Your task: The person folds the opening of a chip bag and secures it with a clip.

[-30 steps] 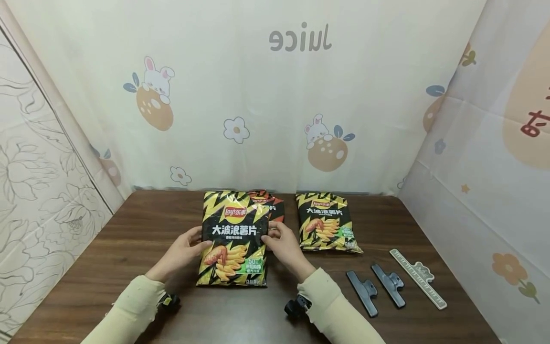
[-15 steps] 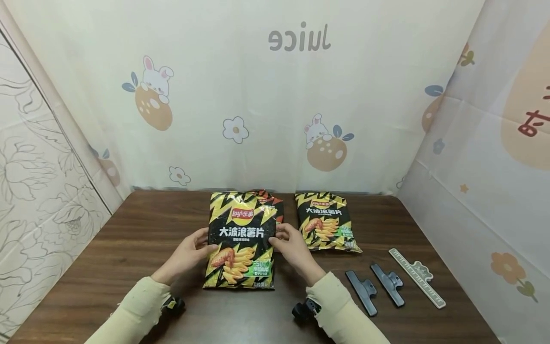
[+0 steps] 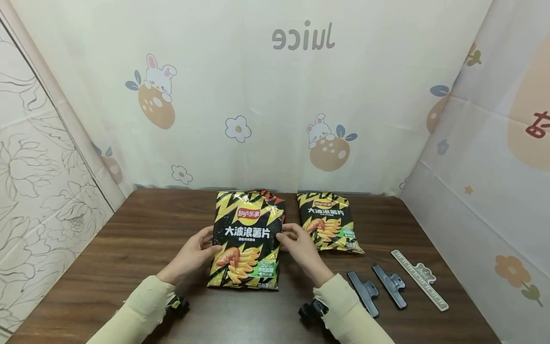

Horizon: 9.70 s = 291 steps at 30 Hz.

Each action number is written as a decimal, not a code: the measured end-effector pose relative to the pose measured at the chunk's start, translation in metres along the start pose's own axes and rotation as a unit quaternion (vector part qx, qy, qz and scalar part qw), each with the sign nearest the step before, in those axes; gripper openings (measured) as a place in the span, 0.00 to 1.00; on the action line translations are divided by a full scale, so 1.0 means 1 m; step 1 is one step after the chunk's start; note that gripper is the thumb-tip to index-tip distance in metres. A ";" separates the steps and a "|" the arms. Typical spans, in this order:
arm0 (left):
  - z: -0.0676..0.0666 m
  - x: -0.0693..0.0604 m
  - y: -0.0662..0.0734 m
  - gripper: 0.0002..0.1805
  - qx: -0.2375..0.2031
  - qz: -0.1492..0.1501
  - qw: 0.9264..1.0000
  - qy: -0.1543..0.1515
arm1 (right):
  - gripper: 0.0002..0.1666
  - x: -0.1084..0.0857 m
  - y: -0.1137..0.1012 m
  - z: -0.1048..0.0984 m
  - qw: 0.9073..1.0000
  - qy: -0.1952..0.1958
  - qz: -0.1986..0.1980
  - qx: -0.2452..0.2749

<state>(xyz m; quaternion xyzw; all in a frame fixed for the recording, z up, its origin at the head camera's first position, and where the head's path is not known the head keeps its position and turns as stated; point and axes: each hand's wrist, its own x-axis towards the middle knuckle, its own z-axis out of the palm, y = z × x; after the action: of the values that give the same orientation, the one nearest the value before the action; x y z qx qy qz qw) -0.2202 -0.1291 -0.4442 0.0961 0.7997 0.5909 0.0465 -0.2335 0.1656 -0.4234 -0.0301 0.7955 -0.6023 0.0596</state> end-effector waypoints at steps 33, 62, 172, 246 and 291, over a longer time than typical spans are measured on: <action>0.008 -0.004 0.010 0.28 0.038 0.001 0.999 -0.029 | 0.20 0.018 -0.016 -0.013 0.995 0.084 0.000 0.044; -0.026 0.012 0.072 0.21 0.116 0.123 0.983 0.069 | 0.20 0.016 -0.015 -0.013 0.995 0.084 -0.007 0.056; 0.009 0.093 0.130 0.10 0.300 0.226 0.925 -0.061 | 0.16 0.002 -0.011 -0.023 0.989 0.105 -0.108 0.011; 0.015 0.085 0.151 0.11 0.315 0.153 0.925 -0.148 | 0.24 -0.001 -0.011 -0.035 0.992 0.067 -0.106 -0.010; 0.017 0.083 0.153 0.13 0.340 0.163 0.914 -0.149 | 0.23 0.000 -0.017 -0.031 0.995 -0.001 -0.077 -0.058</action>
<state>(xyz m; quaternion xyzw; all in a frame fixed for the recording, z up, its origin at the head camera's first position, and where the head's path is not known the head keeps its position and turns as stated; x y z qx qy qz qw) -0.2828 -0.0523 -0.3002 0.3220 0.9092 0.2617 0.0333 -0.2379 0.1906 -0.3985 -0.0953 0.8242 -0.5581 0.0120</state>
